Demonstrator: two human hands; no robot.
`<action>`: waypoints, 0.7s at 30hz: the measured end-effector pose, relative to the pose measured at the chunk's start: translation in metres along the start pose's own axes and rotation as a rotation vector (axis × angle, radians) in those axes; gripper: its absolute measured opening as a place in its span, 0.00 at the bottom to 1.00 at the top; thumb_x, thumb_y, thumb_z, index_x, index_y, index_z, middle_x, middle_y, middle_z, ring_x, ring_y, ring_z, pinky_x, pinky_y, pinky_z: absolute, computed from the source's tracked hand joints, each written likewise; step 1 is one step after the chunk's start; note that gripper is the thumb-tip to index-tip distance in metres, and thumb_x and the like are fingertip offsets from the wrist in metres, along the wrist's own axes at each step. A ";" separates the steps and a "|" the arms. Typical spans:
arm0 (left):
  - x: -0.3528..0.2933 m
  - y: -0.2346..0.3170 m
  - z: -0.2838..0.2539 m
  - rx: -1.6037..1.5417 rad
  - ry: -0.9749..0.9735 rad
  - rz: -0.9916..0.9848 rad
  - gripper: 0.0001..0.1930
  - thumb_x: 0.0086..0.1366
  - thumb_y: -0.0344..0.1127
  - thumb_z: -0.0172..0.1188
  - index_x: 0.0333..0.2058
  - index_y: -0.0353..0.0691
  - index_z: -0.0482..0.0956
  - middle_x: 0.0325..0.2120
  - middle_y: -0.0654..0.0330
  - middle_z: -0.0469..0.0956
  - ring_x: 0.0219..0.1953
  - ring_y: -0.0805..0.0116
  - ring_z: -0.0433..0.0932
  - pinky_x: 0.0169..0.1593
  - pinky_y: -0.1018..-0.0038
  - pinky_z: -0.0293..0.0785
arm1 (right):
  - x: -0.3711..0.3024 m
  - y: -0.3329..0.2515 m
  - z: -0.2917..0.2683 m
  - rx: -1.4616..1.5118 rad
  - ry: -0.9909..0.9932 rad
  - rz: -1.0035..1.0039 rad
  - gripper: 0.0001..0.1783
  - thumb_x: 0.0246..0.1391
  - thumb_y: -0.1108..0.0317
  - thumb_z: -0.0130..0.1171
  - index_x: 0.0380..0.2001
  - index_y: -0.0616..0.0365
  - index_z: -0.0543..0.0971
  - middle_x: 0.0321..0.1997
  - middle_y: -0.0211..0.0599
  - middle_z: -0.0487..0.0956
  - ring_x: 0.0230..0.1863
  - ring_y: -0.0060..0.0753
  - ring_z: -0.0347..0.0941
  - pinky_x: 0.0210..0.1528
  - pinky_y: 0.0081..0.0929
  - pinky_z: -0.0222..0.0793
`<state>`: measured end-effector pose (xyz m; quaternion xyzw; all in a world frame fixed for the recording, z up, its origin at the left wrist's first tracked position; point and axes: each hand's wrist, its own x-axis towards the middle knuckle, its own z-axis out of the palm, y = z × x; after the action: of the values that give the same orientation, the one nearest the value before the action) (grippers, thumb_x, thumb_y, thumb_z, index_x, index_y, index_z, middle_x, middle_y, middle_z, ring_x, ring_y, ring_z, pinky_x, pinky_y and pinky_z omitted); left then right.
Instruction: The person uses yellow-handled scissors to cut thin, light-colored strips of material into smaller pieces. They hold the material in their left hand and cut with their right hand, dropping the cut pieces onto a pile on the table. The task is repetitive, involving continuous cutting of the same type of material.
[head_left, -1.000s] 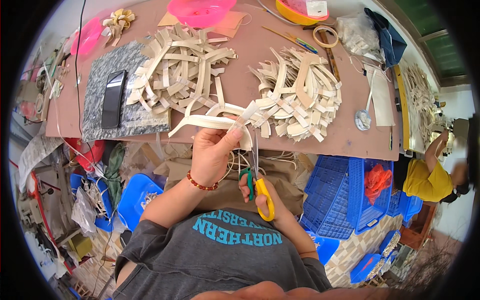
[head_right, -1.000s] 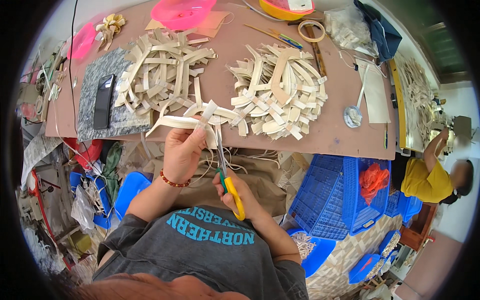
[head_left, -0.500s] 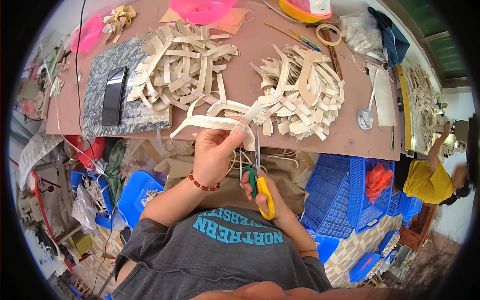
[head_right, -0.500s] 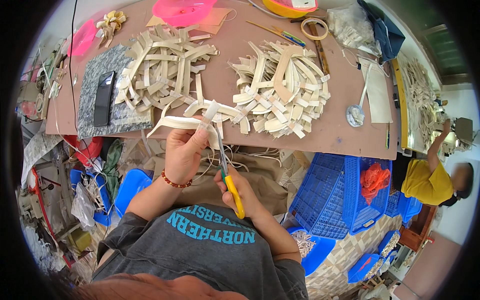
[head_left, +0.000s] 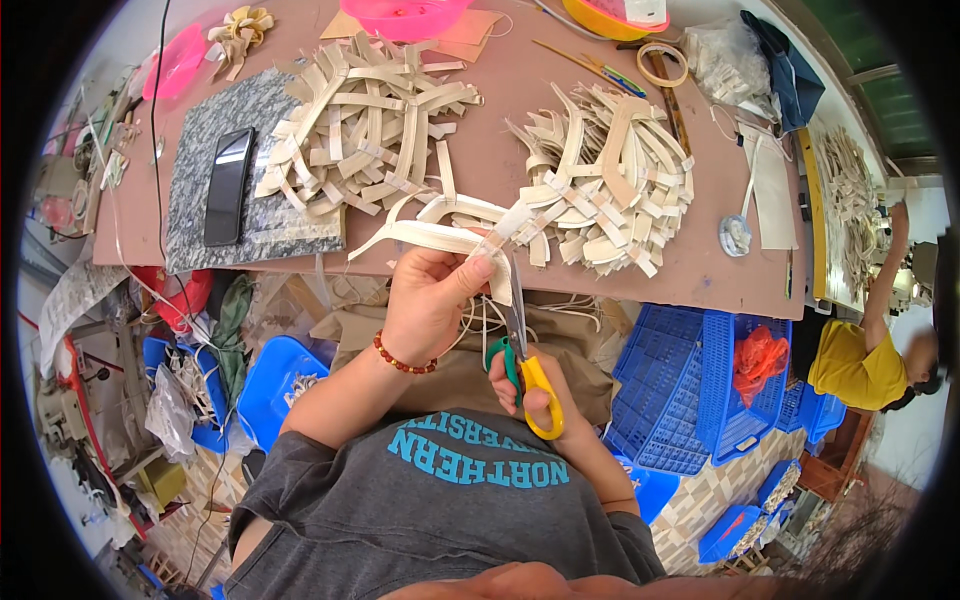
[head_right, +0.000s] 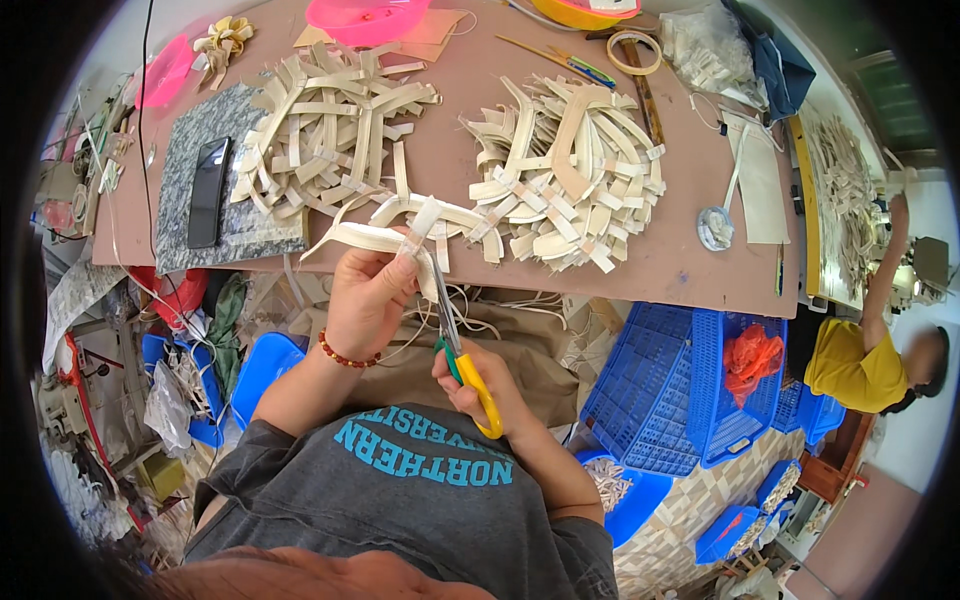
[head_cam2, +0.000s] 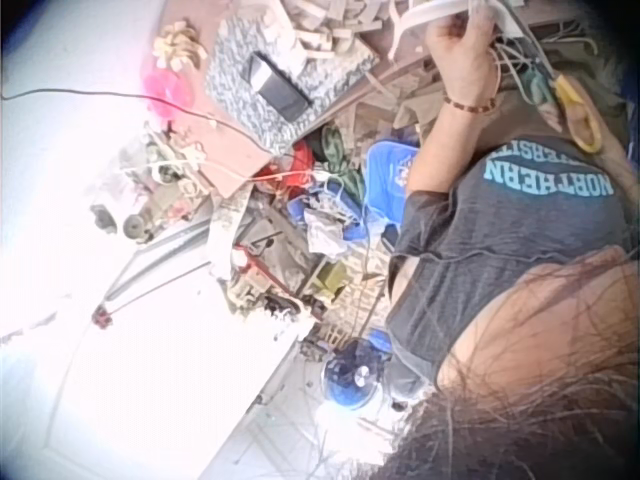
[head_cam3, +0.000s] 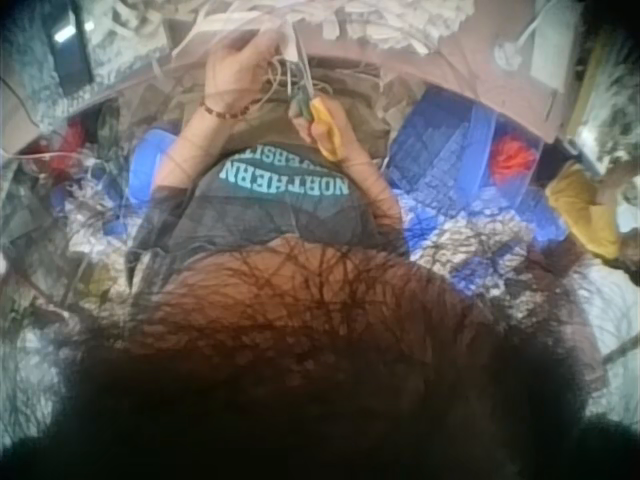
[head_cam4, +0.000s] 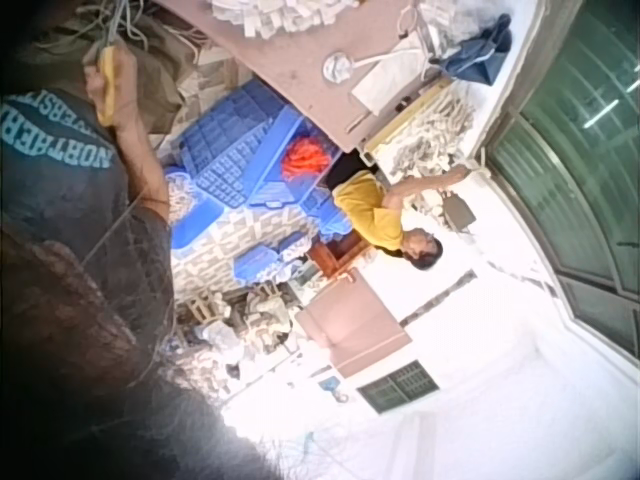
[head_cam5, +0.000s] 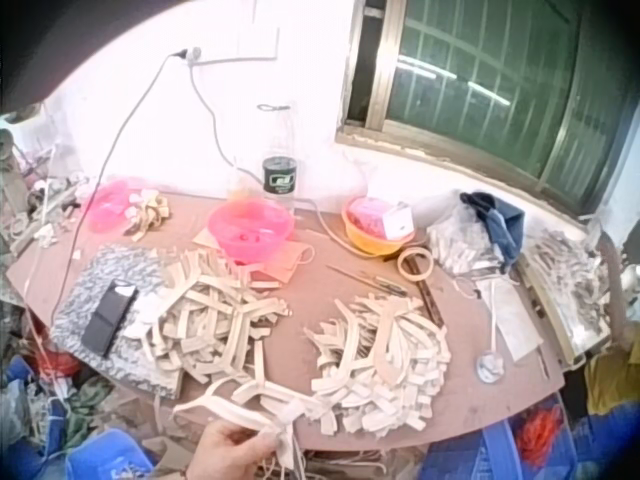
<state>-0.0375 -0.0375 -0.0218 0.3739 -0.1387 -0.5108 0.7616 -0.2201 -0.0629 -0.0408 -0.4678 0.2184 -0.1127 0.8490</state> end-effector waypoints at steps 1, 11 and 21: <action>0.000 0.000 0.000 0.001 -0.005 0.004 0.09 0.58 0.29 0.60 0.39 0.35 0.77 0.32 0.63 0.78 0.32 0.77 0.74 0.36 0.79 0.71 | -0.001 -0.001 0.000 0.009 -0.001 0.011 0.41 0.38 0.28 0.56 0.33 0.60 0.68 0.24 0.22 0.63 0.20 0.11 0.56 0.20 0.10 0.52; 0.005 0.008 -0.011 0.071 -0.091 -0.052 0.11 0.57 0.28 0.62 0.39 0.35 0.77 0.30 0.63 0.78 0.30 0.77 0.75 0.34 0.79 0.72 | -0.008 -0.006 -0.006 0.052 0.001 0.105 0.12 0.49 0.62 0.57 0.29 0.61 0.70 0.21 0.26 0.67 0.15 0.13 0.61 0.16 0.12 0.56; 0.009 0.021 -0.019 0.146 -0.217 -0.184 0.10 0.55 0.27 0.63 0.37 0.33 0.78 0.29 0.62 0.79 0.28 0.78 0.75 0.32 0.81 0.73 | -0.020 -0.007 -0.014 -0.026 0.032 0.195 0.16 0.50 0.57 0.59 0.28 0.59 0.71 0.20 0.21 0.67 0.16 0.10 0.60 0.18 0.11 0.54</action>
<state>-0.0077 -0.0332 -0.0213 0.3818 -0.2223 -0.6043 0.6630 -0.2449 -0.0690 -0.0366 -0.4536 0.2779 -0.0341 0.8461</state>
